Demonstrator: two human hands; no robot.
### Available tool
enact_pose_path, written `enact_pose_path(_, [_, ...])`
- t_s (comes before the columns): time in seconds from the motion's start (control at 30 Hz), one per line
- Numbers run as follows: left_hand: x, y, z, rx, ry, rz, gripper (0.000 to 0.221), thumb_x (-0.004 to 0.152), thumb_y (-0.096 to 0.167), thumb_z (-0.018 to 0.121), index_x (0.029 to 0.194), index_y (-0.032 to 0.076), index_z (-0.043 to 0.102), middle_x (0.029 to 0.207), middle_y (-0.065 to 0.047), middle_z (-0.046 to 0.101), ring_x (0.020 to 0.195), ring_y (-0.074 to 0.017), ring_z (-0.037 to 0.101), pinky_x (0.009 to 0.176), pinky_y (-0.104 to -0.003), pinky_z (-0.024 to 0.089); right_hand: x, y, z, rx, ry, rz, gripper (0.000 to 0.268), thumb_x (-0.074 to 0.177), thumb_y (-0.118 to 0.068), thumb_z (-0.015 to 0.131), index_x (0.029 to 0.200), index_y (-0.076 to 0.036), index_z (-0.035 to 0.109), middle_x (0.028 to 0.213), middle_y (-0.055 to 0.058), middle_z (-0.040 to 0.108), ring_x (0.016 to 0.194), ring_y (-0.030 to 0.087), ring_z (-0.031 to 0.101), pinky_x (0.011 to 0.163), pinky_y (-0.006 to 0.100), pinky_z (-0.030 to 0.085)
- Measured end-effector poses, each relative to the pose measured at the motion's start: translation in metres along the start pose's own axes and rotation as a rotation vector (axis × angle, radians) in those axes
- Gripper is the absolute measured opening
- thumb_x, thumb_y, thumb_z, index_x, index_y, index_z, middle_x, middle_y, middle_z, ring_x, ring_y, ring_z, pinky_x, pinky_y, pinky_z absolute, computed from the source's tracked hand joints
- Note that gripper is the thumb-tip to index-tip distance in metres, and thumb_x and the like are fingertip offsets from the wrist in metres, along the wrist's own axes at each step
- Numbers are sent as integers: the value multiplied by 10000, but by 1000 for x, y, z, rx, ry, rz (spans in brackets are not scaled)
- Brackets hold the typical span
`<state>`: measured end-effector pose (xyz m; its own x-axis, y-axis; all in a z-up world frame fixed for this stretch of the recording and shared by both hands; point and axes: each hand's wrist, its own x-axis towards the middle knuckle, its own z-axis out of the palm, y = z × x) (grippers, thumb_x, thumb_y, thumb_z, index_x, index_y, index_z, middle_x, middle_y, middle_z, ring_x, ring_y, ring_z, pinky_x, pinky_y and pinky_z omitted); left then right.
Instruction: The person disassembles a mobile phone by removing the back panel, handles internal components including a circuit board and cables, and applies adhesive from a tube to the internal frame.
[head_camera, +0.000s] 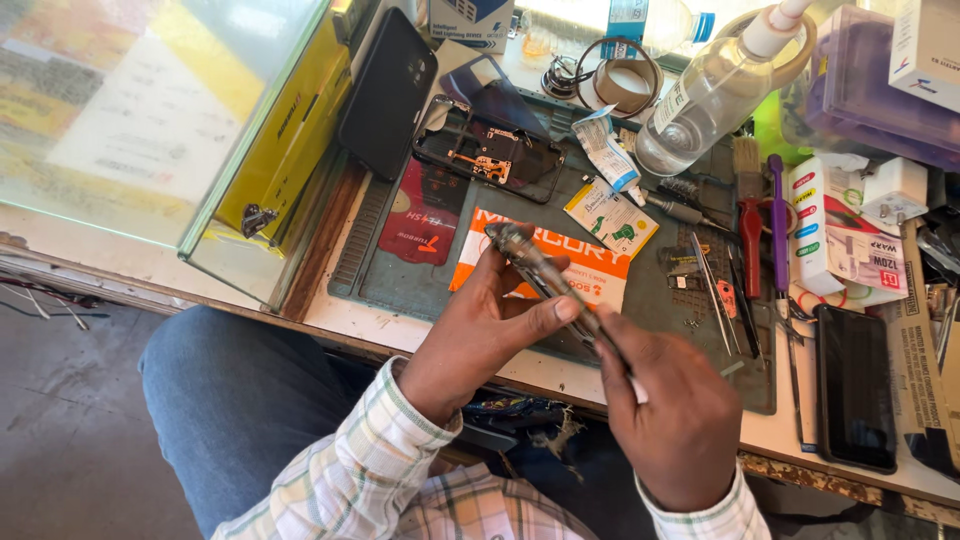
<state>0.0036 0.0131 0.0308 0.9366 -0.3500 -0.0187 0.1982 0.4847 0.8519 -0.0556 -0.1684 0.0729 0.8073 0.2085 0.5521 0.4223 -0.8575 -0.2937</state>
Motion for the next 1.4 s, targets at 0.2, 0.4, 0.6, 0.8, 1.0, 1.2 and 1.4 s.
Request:
enact_pose_path(0.2, [-4, 14, -4, -74, -81, -27, 992, 858, 204, 796, 1636, 75, 194, 1430, -182, 576, 1188, -229, 635, 1023, -363, 537, -5, -6, -1, 247, -26, 54, 335, 832, -82, 795, 1156, -50, 715, 989, 110, 729, 857, 223, 737, 744, 323, 574])
enact_pose_path(0.4, [3, 28, 0, 14, -3, -13, 876, 853, 197, 792, 1544, 18, 285, 1345, -172, 607, 1133, -218, 657, 923, -349, 601, -16, 0, 21, 847, -118, 262, 409, 940, -116, 756, 1296, 10, 599, 1294, 132, 605, 1213, 213, 639, 1048, 350, 514])
enact_pose_path(0.6, [13, 45, 6, 531, 103, 28, 901, 768, 351, 850, 1443, -52, 410, 1203, -168, 681, 1084, -223, 697, 791, -328, 612, -24, 14, 45, 1361, -185, 406, 513, 991, -201, 690, 1402, 16, 472, 1462, 110, 526, 1355, 220, 545, 1107, 344, 466])
enact_pose_path(0.8, [26, 59, 18, 1035, 109, 179, 929, 712, 518, 844, 1324, -107, 531, 1035, -220, 743, 919, -280, 757, 761, -373, 592, -39, 19, 63, 1700, -38, 651, 599, 1021, -139, 736, 1493, 45, 416, 1289, 156, 500, 1210, 229, 498, 1076, 383, 404])
enact_pose_path(1.0, [27, 70, 38, 1254, 83, 125, 736, 648, 605, 801, 960, -46, 657, 719, -202, 715, 638, -348, 731, 592, -467, 567, -29, 3, 53, 1947, -63, 684, 832, 950, -195, 712, 1606, -90, 212, 1545, 118, 457, 1418, 273, 478, 1126, 489, 444])
enact_pose_path(1.2, [37, 71, 38, 1314, 30, 129, 713, 634, 648, 784, 847, -24, 676, 714, -206, 711, 663, -369, 732, 611, -476, 575, -34, 5, 59, 2084, -30, 655, 833, 979, -214, 702, 1645, -132, 209, 1543, 137, 462, 1393, 295, 510, 1111, 502, 470])
enact_pose_path(1.4, [41, 71, 33, 1287, 49, 151, 743, 640, 651, 784, 896, -41, 694, 771, -218, 728, 721, -376, 743, 649, -473, 581, -30, 1, 57, 2033, 19, 659, 799, 977, -205, 701, 1629, -104, 251, 1520, 122, 506, 1376, 261, 531, 1125, 465, 466])
